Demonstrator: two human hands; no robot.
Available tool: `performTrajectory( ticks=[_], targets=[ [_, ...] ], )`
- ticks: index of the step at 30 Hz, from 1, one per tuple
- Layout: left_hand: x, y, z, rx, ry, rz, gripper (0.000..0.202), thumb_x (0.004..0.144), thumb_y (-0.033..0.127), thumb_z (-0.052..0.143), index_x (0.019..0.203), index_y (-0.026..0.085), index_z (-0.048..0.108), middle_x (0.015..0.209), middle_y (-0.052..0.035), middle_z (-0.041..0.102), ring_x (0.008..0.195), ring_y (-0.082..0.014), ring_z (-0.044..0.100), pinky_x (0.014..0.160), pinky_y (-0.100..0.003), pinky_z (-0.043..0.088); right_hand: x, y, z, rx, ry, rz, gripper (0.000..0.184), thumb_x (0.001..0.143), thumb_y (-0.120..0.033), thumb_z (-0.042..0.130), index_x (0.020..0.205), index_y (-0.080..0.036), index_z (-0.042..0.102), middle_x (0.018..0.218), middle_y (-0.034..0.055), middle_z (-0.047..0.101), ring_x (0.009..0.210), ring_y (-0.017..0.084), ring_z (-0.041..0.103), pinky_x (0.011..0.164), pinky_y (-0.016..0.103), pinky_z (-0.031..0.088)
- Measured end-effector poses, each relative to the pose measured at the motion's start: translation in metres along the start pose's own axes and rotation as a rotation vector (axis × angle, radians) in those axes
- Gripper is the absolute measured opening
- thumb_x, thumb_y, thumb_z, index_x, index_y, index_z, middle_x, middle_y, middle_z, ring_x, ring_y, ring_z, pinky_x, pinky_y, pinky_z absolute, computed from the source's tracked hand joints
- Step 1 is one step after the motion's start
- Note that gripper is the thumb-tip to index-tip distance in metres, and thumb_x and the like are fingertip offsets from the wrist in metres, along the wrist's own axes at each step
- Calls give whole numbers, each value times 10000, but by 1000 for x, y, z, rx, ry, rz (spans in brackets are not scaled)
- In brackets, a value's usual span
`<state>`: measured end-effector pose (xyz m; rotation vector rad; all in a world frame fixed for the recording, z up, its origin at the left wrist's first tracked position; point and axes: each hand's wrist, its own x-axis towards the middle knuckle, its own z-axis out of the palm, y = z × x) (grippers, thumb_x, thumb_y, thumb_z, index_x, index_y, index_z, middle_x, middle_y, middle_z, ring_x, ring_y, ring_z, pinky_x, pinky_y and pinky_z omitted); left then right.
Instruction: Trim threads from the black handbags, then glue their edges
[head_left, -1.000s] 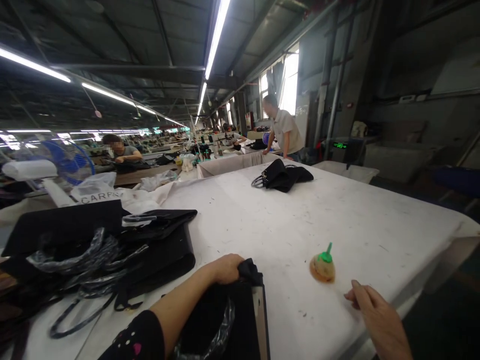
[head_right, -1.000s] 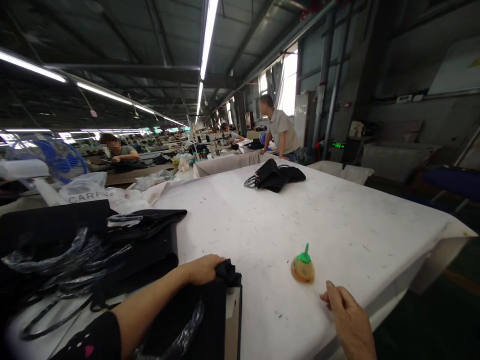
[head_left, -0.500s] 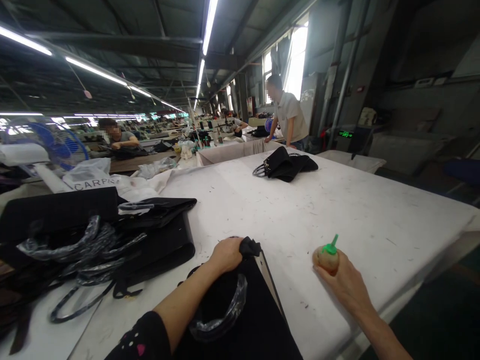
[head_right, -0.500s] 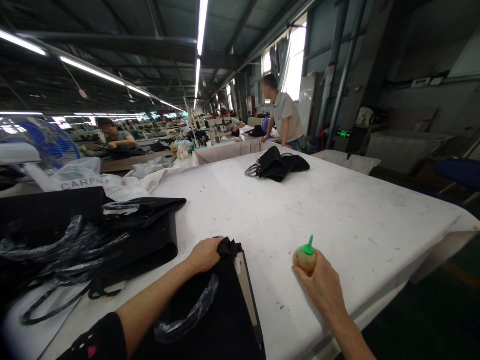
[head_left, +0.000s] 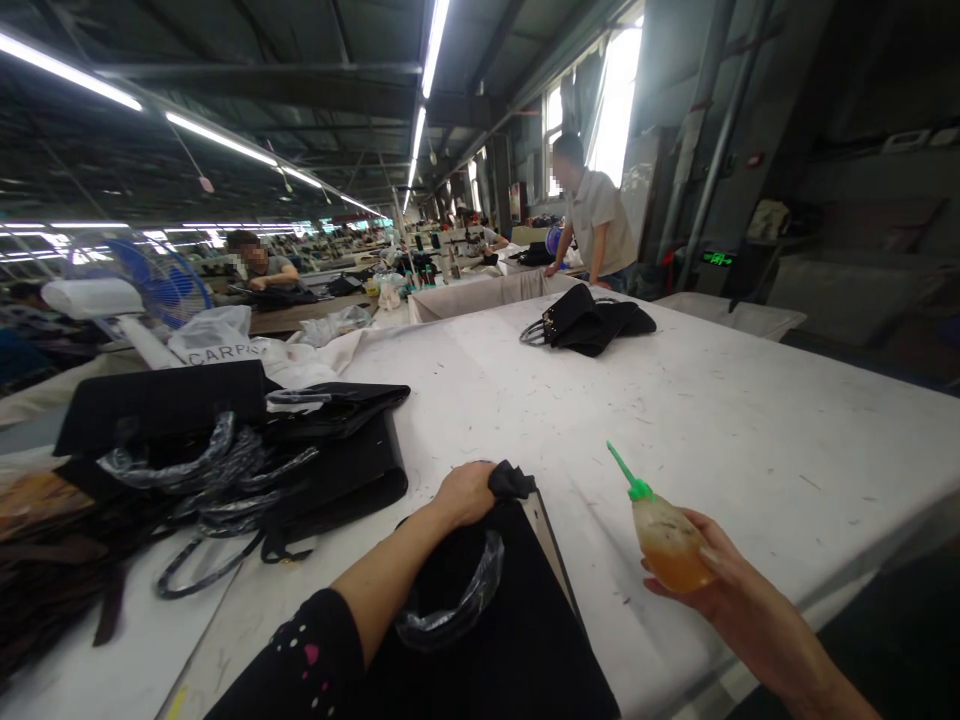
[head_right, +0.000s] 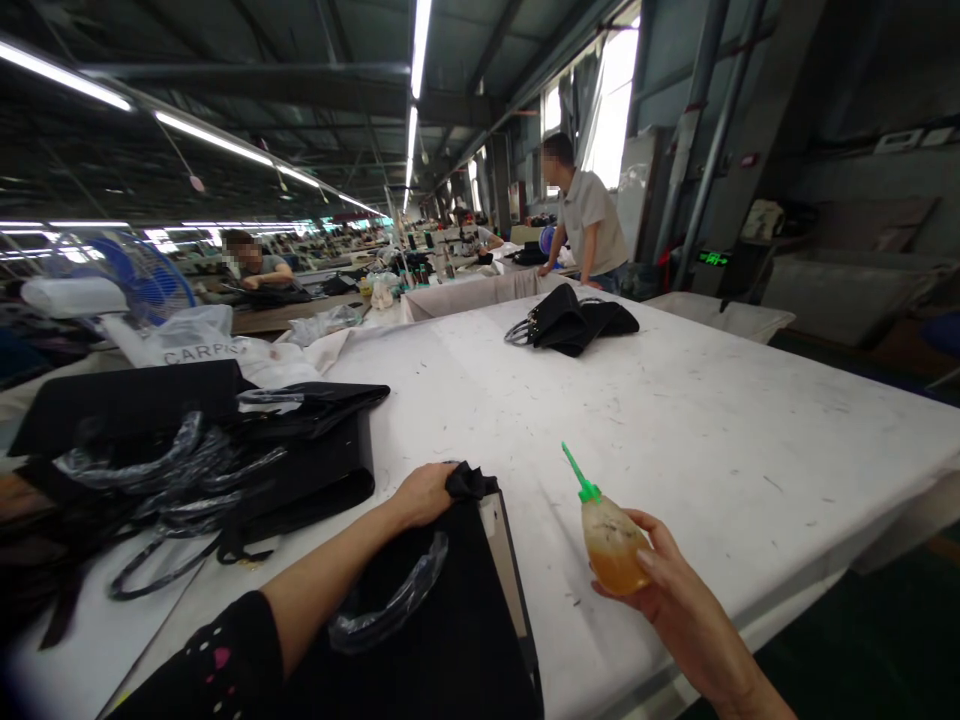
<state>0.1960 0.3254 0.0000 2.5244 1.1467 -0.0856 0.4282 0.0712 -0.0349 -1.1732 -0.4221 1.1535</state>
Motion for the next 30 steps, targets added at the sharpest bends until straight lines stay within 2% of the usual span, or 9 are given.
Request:
performTrajectory(
  ticks=[4,7,10,14,18,21,24,30],
  targets=[
    [1,-3,-5,-58,-60,49,275,874,393,556,960,192,723,1002,-74,755,951,-246,679,801,-279,489,-5,-1,-5,25,42,73,553,761,-590,636,1192,-255,541,1295,190,608,1022,407,664,809,541,541],
    [1,-3,-7,-101,-123,122,260,878,351,563,974,178,732,977,-57,757,924,-216,677,785,-248,484,-7,1,-12,27,93,40,566,774,-595,643,1219,-261,542,1154,165,647,880,331,673,666,432,549],
    [3,0,-6,-141,-203,212,237,864,309,575,950,161,739,920,-37,753,889,-191,672,755,-222,478,-8,7,-18,-7,120,-16,636,713,-553,737,1243,-266,534,1010,108,649,768,251,635,570,337,500],
    [10,8,-1,-169,-299,294,254,825,373,632,924,171,748,890,-18,746,864,-184,658,747,-217,479,-10,16,-22,-193,128,-74,674,683,-493,793,1257,-310,492,869,28,622,647,178,572,512,274,431],
    [16,12,4,-163,-332,296,301,809,430,640,911,170,752,888,-30,744,827,-188,651,749,-237,483,-8,9,-14,-425,93,-113,606,714,-511,771,1208,-297,493,733,-11,594,563,155,524,472,253,392],
    [17,13,5,-146,-335,273,316,798,442,639,893,163,753,875,-45,745,829,-204,651,726,-248,485,1,-4,-6,-638,110,-192,579,687,-546,778,1147,-280,547,782,1,633,617,175,575,551,295,487],
    [17,13,4,-140,-337,266,314,793,436,642,907,166,754,895,-43,749,831,-199,652,732,-246,485,14,-13,-3,-825,51,-254,554,685,-552,783,1109,-263,576,873,26,674,695,206,632,639,330,544],
    [17,15,5,-138,-333,239,294,777,406,657,912,165,756,893,-39,749,830,-194,650,746,-246,487,34,-18,-2,-954,-118,-351,432,785,-551,723,1069,-255,587,1011,54,669,811,223,649,687,339,561]
  ],
)
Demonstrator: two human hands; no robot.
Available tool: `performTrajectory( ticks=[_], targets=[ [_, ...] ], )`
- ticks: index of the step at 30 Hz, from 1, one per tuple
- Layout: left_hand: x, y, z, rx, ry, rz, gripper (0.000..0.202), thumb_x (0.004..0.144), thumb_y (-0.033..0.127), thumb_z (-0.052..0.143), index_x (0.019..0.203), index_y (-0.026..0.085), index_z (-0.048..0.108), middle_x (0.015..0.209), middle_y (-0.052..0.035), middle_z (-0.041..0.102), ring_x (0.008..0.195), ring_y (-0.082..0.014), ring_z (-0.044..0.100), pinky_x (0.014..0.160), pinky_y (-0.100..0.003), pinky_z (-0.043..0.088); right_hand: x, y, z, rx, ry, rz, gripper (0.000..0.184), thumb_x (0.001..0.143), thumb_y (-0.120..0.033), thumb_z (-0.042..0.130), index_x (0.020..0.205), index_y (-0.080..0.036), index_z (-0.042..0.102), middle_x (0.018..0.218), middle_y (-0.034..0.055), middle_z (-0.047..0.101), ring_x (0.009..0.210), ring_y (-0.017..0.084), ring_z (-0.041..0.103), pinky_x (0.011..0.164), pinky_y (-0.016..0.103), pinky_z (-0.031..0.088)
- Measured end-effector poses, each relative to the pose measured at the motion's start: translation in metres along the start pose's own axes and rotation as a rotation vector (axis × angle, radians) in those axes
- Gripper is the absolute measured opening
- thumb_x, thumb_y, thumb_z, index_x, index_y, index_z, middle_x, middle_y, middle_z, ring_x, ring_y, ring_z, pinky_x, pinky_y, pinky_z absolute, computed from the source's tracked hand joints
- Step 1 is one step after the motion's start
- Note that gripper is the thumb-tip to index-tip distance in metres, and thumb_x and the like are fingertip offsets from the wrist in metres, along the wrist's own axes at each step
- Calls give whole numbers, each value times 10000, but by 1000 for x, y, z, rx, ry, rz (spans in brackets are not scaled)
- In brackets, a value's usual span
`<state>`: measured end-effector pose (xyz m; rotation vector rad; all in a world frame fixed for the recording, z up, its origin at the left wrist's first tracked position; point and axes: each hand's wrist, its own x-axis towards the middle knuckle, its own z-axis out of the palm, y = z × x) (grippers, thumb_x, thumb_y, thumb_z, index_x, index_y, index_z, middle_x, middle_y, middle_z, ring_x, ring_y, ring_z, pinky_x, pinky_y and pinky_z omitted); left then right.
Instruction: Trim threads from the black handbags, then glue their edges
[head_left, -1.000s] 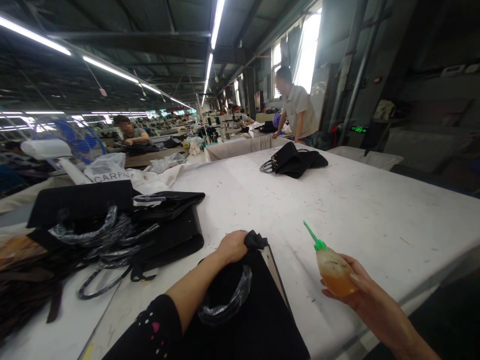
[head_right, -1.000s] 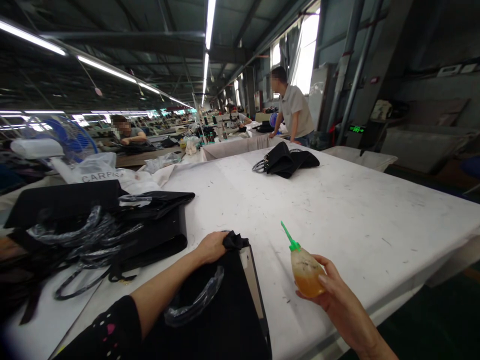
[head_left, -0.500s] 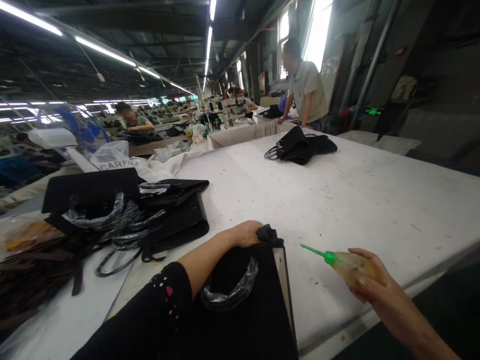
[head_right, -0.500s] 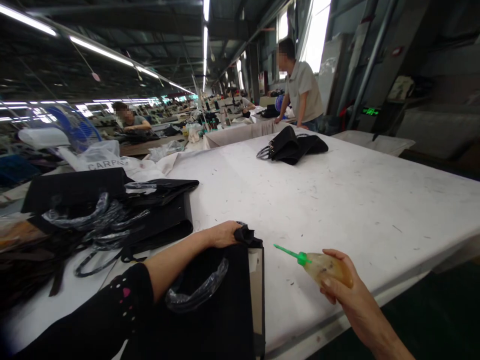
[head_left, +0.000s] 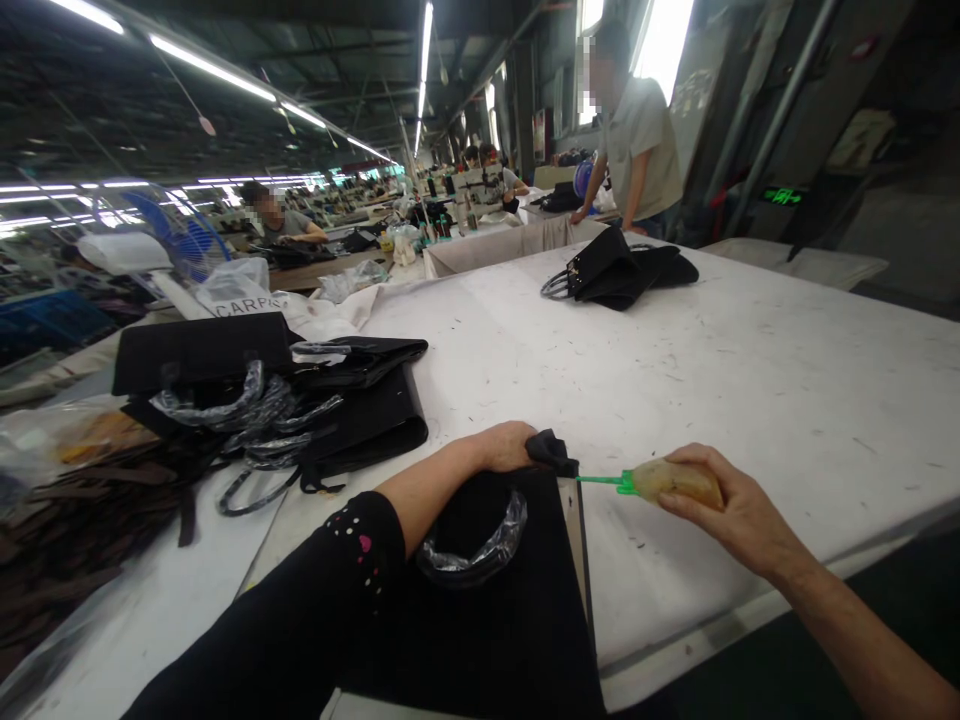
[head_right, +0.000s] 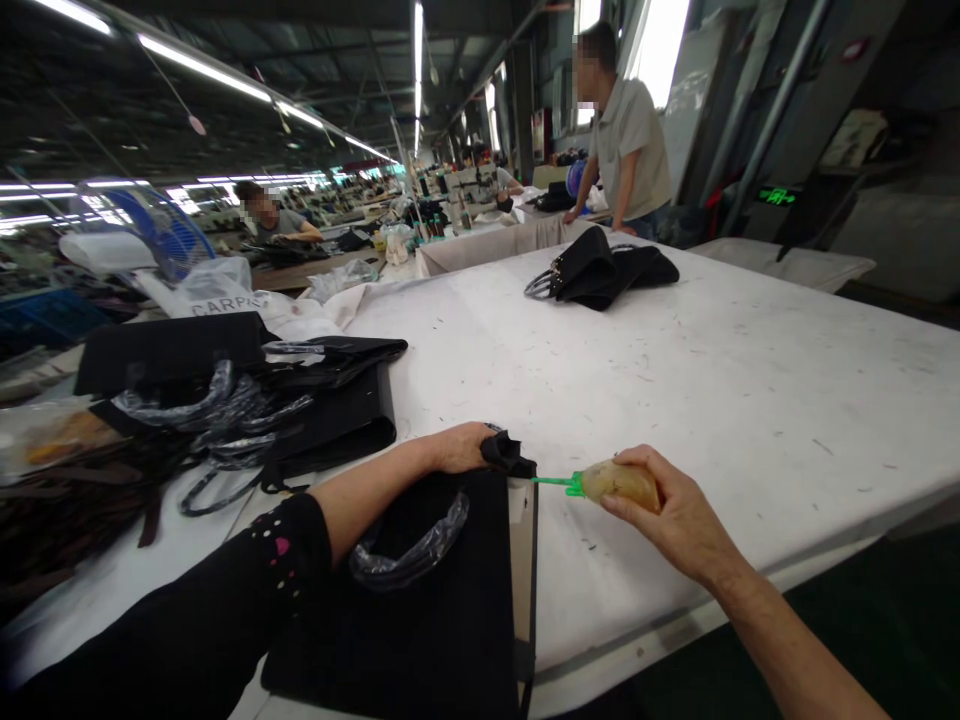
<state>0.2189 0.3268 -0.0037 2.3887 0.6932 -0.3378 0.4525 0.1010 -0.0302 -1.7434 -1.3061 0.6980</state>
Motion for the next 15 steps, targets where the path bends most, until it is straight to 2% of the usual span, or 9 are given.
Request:
performTrajectory(
  ticks=[4,9,15],
  targets=[
    [2,-1,1,-6,8,-17,284,771,396,665,893,156,757,882,-44,749,831,-197,650,752,-249,489,7,-1,0,-30,28,-86,379,806,-540,707,1035,-258,599,957,40,671,765,213,633,643,332,539],
    [3,-3,2,-20,3,-14,283,770,392,676,899,155,760,884,-48,754,825,-201,654,740,-252,492,11,-6,1,-50,0,-118,332,831,-534,687,1000,-264,594,903,26,658,710,199,605,592,327,511],
    [3,-3,2,-26,7,9,287,783,378,682,943,154,762,914,-49,756,848,-198,654,761,-250,488,10,-8,4,-128,15,-208,286,866,-522,656,1002,-279,586,913,19,621,699,183,581,598,331,490]
  ],
)
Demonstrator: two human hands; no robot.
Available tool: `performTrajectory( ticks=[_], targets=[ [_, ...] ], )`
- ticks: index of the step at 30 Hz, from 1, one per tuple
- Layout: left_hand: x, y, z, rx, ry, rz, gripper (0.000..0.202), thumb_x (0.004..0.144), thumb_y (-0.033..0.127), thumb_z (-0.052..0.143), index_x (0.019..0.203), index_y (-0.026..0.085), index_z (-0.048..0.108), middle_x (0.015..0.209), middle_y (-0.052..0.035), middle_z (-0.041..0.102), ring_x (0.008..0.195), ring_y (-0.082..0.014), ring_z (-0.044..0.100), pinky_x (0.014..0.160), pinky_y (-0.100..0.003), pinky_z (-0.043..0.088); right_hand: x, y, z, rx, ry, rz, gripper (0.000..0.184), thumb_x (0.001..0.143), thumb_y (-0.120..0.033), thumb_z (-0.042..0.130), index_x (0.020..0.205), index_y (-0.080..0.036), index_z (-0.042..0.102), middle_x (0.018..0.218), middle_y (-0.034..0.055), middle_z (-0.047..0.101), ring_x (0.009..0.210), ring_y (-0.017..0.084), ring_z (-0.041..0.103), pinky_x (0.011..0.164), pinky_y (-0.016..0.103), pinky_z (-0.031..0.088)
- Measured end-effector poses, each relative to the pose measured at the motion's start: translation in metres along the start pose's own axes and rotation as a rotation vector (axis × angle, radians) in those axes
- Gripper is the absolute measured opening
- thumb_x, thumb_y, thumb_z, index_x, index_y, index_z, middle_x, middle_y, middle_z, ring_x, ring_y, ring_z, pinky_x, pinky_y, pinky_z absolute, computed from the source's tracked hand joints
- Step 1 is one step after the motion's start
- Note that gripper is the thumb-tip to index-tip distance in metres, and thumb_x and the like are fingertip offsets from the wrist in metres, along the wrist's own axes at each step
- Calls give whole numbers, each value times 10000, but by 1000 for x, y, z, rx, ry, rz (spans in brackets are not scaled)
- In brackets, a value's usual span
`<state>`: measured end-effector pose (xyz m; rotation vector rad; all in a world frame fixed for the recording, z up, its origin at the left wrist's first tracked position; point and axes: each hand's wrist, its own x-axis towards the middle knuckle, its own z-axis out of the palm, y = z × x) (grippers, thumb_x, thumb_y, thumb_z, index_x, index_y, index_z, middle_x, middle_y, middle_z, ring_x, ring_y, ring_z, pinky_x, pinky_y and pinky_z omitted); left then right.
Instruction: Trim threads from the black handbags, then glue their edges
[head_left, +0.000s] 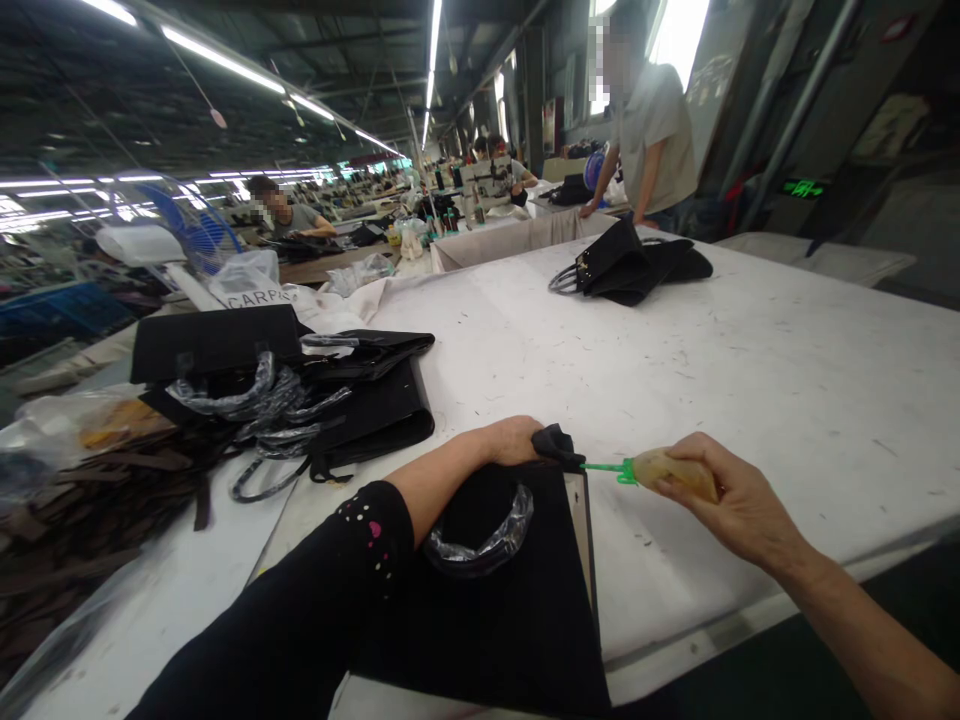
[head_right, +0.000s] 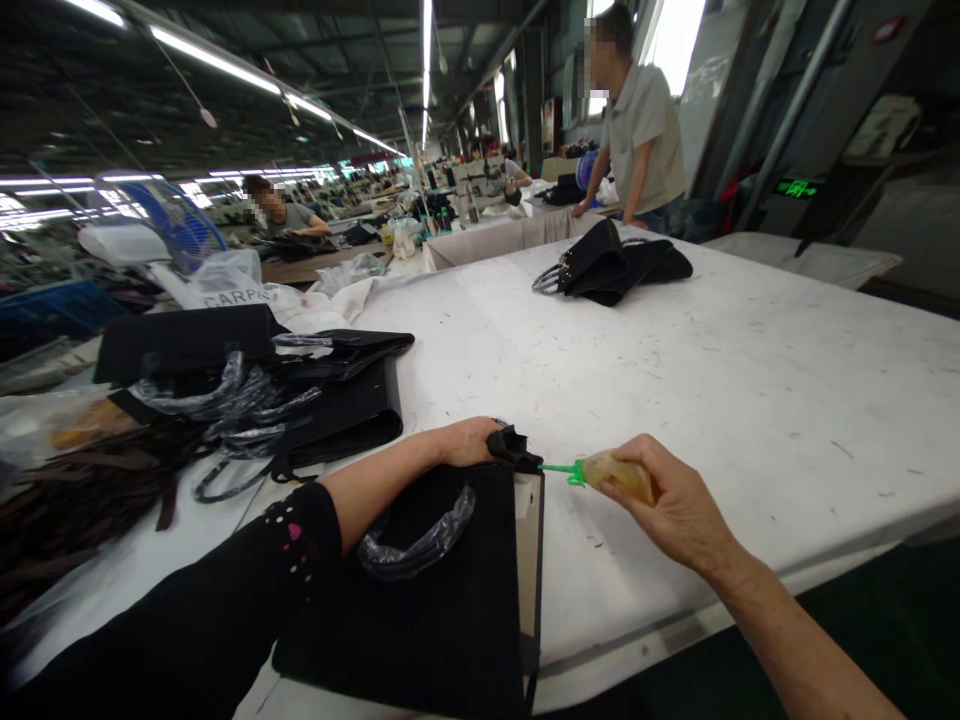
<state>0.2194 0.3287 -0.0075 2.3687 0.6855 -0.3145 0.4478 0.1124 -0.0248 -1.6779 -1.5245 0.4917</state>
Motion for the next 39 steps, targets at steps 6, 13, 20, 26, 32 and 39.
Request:
performTrajectory(
  ticks=[6,13,20,26,32,39],
  targets=[
    [-1,0,1,-16,10,-2,304,781,398,690,950,155,758,908,-43,755,842,-196,655,778,-255,489,-2,-1,2,-51,-11,-93,256,897,-502,623,1018,-280,585,945,26,630,764,207,615,654,360,492],
    [0,0,1,-16,16,1,296,774,405,703,923,155,756,880,-38,755,813,-187,649,774,-245,485,0,-2,0,-110,-51,-146,230,906,-477,619,1017,-277,597,939,27,635,752,206,624,653,359,493],
    [-1,0,1,-10,18,5,303,774,411,705,940,162,757,881,-38,754,825,-191,649,775,-247,481,0,-7,1,-139,-26,-170,213,895,-472,620,1005,-290,637,954,30,671,789,224,658,660,361,517],
    [-1,1,1,10,8,10,314,787,413,683,953,157,758,934,-55,758,857,-205,655,774,-257,484,2,-12,0,-168,14,-202,217,884,-480,625,992,-297,666,929,30,688,770,219,660,644,350,517],
    [-2,2,1,13,7,-2,322,787,422,679,947,154,755,932,-56,758,842,-199,655,773,-256,487,-1,-12,1,-197,-3,-235,224,902,-453,611,1036,-283,667,927,27,679,742,202,653,606,331,495],
    [-2,3,0,12,1,-3,312,781,419,686,940,160,759,910,-46,756,856,-204,656,750,-248,480,0,-12,2,-231,-57,-225,212,920,-449,594,1045,-288,653,914,22,662,719,193,635,611,332,487]
  ],
)
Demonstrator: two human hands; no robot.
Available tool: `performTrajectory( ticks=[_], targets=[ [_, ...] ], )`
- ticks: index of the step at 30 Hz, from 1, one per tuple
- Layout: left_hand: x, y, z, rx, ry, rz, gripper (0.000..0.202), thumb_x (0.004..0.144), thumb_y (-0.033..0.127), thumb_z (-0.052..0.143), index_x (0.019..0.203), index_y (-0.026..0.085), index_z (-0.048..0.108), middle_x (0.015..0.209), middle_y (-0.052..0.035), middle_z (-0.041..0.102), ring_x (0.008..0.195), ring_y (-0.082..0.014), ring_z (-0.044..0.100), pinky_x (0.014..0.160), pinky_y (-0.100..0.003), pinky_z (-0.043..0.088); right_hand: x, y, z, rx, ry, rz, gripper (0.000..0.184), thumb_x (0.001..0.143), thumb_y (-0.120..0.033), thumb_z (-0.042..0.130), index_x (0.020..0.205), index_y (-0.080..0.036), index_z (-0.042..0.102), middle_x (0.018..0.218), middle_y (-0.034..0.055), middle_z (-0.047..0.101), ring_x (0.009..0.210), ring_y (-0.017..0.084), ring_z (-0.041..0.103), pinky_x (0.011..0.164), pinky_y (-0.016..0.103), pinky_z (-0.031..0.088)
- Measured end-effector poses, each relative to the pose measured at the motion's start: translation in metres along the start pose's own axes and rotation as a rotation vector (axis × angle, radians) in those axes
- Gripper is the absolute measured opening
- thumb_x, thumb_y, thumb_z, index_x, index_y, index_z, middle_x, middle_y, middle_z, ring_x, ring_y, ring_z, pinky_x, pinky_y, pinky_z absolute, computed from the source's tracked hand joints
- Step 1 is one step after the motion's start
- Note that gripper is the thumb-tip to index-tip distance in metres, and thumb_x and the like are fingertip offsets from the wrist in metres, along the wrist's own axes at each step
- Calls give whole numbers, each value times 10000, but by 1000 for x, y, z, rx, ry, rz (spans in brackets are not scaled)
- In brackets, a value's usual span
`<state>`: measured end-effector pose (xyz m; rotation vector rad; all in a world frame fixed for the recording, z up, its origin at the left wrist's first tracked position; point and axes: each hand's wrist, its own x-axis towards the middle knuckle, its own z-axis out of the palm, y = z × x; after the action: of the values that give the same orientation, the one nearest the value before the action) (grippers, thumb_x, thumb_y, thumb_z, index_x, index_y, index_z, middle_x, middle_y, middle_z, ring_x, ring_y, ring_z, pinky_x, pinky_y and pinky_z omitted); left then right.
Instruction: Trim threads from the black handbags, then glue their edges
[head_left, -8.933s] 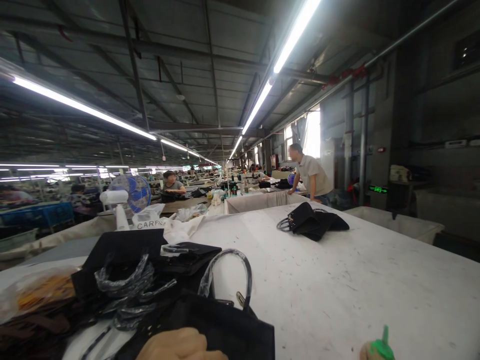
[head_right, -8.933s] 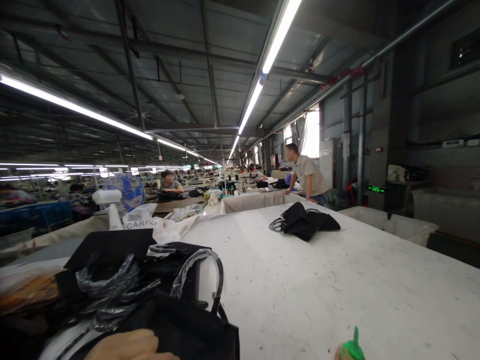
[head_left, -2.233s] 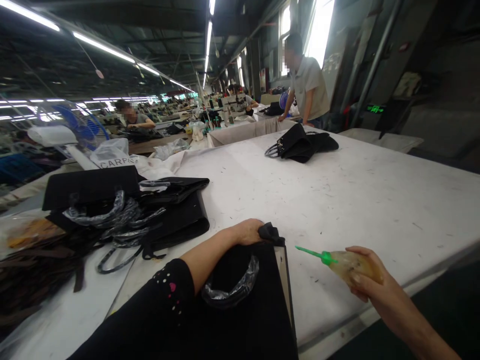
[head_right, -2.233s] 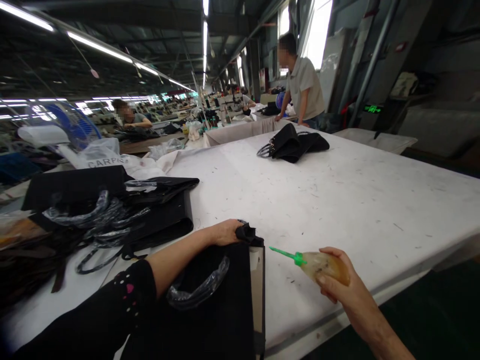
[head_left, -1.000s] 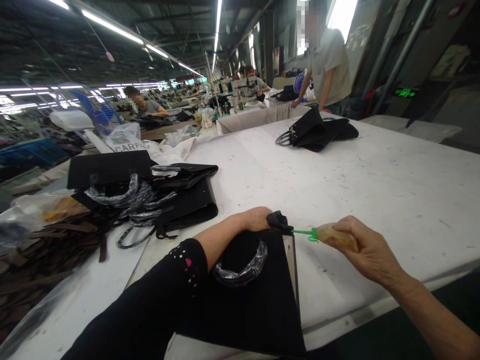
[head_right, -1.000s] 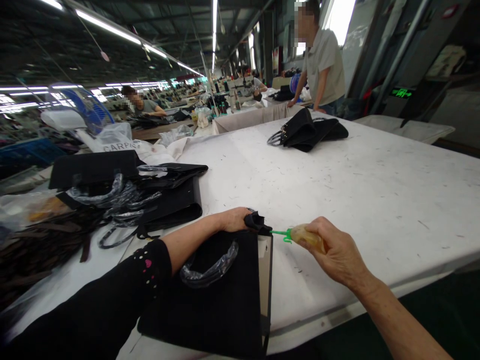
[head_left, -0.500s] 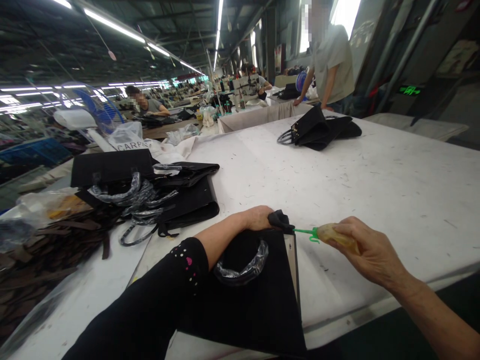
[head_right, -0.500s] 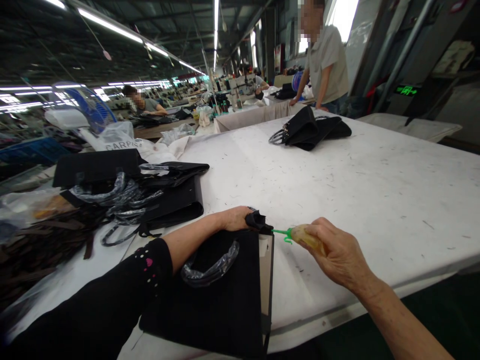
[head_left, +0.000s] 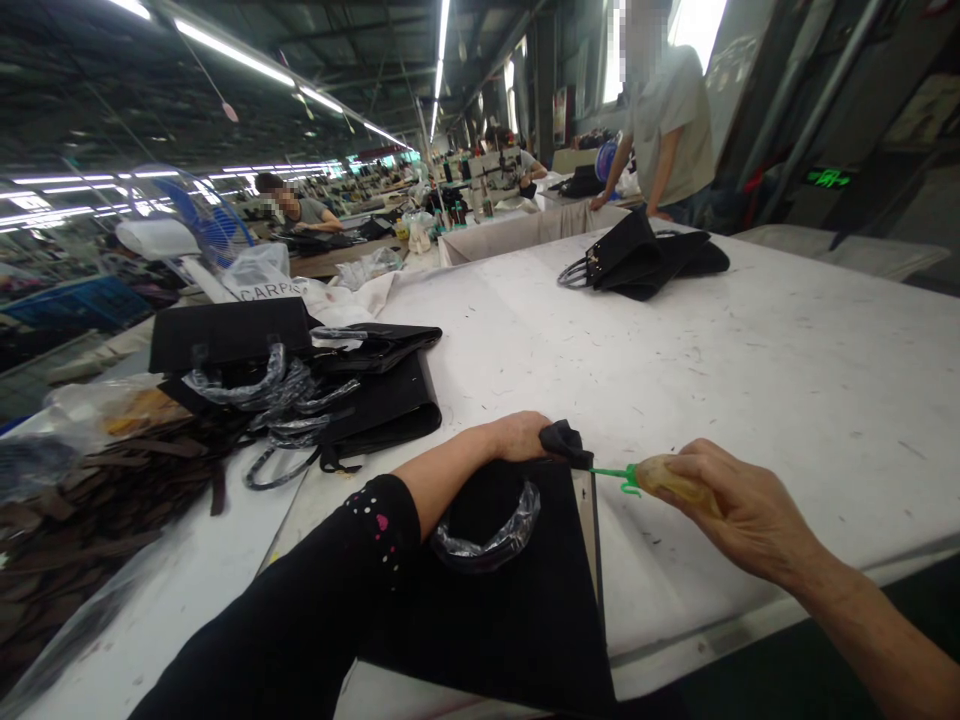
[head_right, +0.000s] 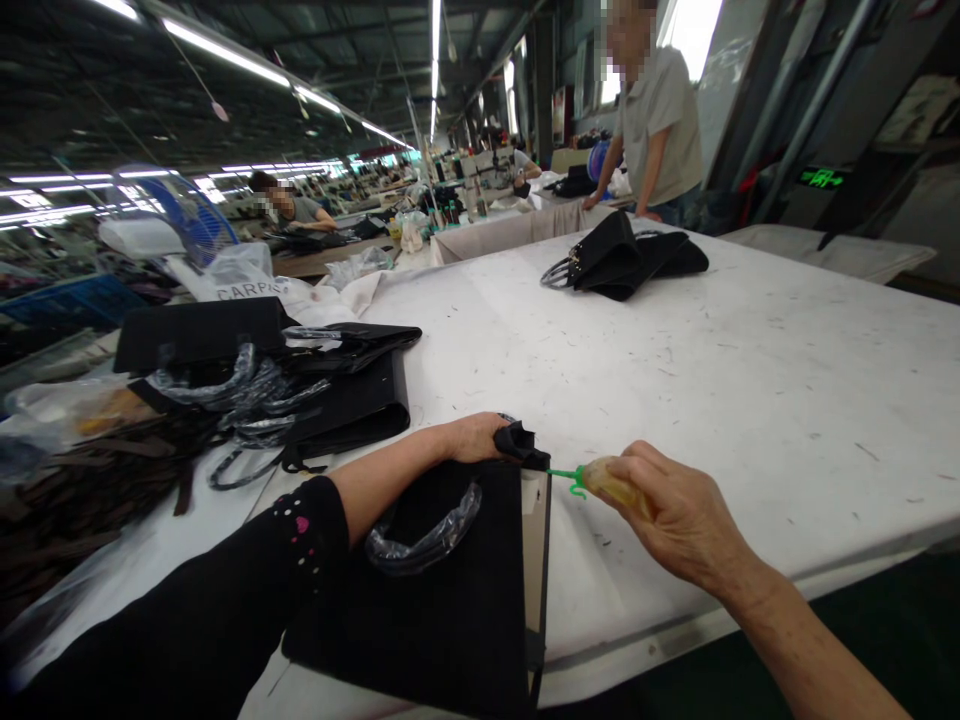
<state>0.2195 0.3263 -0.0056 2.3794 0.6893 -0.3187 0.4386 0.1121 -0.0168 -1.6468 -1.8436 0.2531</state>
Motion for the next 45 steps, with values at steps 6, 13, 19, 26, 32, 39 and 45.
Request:
performTrajectory(
  ticks=[6,13,19,26,32,39,45],
  targets=[
    [-1,2,0,0,8,1,293,779,406,692,925,160,756,900,-45,756,856,-205,655,746,-248,476,0,-1,1,19,59,40,232,904,-484,594,1009,-283,643,928,37,664,730,216,641,608,350,489],
    [-1,2,-1,-1,13,5,297,776,408,694,926,160,757,894,-44,756,855,-206,656,739,-246,476,0,-2,1,6,23,84,276,914,-520,565,1034,-280,633,926,34,656,717,209,630,600,346,479],
    [-2,4,0,-1,18,9,275,782,385,691,918,155,758,884,-42,754,840,-199,656,742,-248,479,0,-4,0,29,5,106,275,908,-537,567,997,-284,631,910,26,652,705,204,627,599,345,474],
    [-3,6,-2,-4,12,-2,285,780,393,687,928,160,758,912,-45,760,850,-205,659,754,-254,484,0,-3,0,88,-33,277,332,854,-610,597,921,-288,645,846,17,684,642,210,618,543,340,484],
    [-3,5,-1,2,7,-6,292,775,392,695,939,159,758,927,-51,761,872,-215,662,763,-258,486,-2,0,-2,195,-56,347,361,850,-608,612,934,-258,645,846,33,710,658,215,630,549,343,504],
    [-3,4,-1,-3,14,-8,304,773,411,694,935,163,760,921,-51,761,869,-217,663,763,-260,488,-3,-1,2,180,29,318,365,848,-611,612,937,-258,638,857,40,698,671,226,618,584,365,486],
    [-2,3,0,-6,22,4,316,773,421,698,944,163,760,920,-49,761,867,-214,664,759,-254,487,-4,-1,-2,213,-45,271,347,859,-596,611,936,-261,656,859,36,686,684,220,614,605,361,478]
  ],
)
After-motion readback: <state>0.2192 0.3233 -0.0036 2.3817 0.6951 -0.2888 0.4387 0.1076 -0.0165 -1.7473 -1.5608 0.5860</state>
